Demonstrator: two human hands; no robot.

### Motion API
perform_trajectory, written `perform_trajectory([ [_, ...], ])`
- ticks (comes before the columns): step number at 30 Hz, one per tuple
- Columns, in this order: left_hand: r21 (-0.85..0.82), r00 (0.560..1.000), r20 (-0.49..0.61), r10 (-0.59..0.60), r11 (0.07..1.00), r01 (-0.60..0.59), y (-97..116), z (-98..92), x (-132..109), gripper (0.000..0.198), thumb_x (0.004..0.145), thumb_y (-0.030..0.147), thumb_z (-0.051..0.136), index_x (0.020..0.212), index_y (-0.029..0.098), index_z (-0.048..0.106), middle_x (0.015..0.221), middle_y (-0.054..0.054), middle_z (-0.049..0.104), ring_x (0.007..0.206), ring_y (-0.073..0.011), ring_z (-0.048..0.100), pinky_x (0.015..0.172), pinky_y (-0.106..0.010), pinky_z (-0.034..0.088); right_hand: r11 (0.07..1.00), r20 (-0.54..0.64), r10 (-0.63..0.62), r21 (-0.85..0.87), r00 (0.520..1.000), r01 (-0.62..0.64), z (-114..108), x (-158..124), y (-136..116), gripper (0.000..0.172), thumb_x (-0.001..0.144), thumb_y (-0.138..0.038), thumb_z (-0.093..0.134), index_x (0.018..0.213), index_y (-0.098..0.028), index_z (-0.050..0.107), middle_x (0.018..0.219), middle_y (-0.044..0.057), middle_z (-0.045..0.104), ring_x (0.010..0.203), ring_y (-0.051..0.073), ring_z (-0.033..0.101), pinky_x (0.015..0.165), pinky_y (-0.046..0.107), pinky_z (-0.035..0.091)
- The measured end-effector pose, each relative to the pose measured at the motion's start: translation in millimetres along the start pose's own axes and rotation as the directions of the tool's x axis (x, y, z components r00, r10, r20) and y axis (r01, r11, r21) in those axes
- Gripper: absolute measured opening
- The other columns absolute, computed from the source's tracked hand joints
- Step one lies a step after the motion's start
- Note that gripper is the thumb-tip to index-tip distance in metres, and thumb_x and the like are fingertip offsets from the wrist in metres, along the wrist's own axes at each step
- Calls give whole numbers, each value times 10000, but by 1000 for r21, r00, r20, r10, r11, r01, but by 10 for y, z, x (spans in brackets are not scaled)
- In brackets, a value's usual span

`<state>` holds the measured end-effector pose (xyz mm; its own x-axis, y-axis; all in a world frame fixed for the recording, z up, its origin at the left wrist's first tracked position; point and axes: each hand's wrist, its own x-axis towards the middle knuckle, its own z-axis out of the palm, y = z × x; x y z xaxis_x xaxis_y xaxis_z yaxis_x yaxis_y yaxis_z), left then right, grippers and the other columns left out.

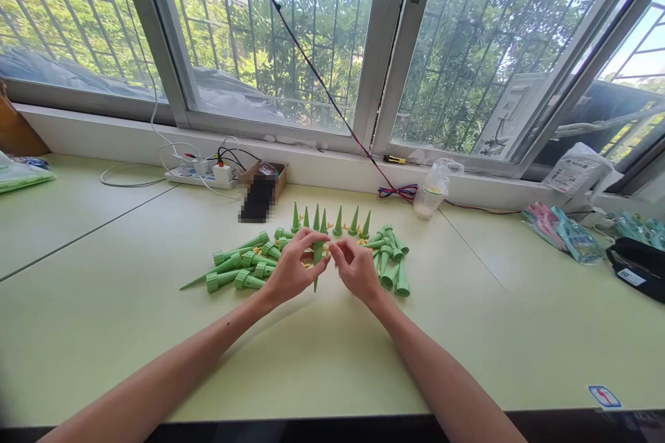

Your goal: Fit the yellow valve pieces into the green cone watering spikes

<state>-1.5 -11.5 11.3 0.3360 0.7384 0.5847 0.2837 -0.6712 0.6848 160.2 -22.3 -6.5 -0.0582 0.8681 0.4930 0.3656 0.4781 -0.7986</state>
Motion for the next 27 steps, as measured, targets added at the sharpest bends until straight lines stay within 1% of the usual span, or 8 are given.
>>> perform_trajectory([
  [2, 2, 1000, -5, -5, 1000, 5, -3, 1, 2, 259, 805, 167, 582, 1061, 212, 589, 991, -33, 485, 754, -99, 550, 649, -227, 558, 1000, 20, -9, 28, 1000, 9, -1, -4, -25, 253, 901, -432, 544, 883, -182, 574, 640, -6, 579, 496, 115, 517, 485, 230, 417],
  [4, 12, 1000, -6, 1, 1000, -1, -6, 5, 2, 271, 796, 157, 584, 1061, 211, 590, 988, -32, 486, 753, -100, 545, 652, -229, 556, 999, 34, -17, 49, 999, 15, -1, -4, -41, 238, 893, -419, 558, 897, -181, 570, 688, 7, 596, 520, 118, 533, 500, 234, 435],
  [8, 31, 1000, 2, 23, 999, -23, -10, 9, -1, 289, 776, 140, 586, 1057, 210, 591, 990, -35, 490, 776, -108, 539, 656, -228, 554, 999, 35, -9, 35, 999, 8, 0, 5, -38, 252, 904, -417, 538, 826, -179, 569, 625, -7, 562, 491, 116, 511, 487, 236, 418],
  [13, 26, 999, 20, 26, 999, -27, -7, 1, -3, 286, 778, 151, 585, 1058, 208, 591, 991, -34, 481, 745, -98, 536, 653, -233, 562, 999, 13, 9, -45, 1000, -8, -4, 7, -3, 347, 923, -456, 495, 708, -187, 534, 504, -37, 480, 445, 107, 454, 467, 232, 376],
  [21, 8, 1000, 15, 21, 1000, -21, 1, 13, -7, 272, 792, 159, 582, 1058, 213, 590, 984, -35, 477, 771, -109, 549, 659, -237, 572, 997, 1, 11, -80, 1000, -11, -6, 9, 13, 399, 930, -490, 468, 668, -191, 504, 486, -37, 465, 449, 106, 428, 461, 230, 347],
  [27, 14, 999, 34, 18, 1000, -19, 3, 8, -12, 278, 788, 163, 589, 1061, 213, 588, 991, -38, 471, 794, -120, 545, 675, -252, 577, 992, -19, -22, -123, 1000, 19, -8, 15, 16, 457, 941, -490, 442, 600, -187, 467, 494, -33, 445, 464, 102, 407, 470, 228, 322],
])
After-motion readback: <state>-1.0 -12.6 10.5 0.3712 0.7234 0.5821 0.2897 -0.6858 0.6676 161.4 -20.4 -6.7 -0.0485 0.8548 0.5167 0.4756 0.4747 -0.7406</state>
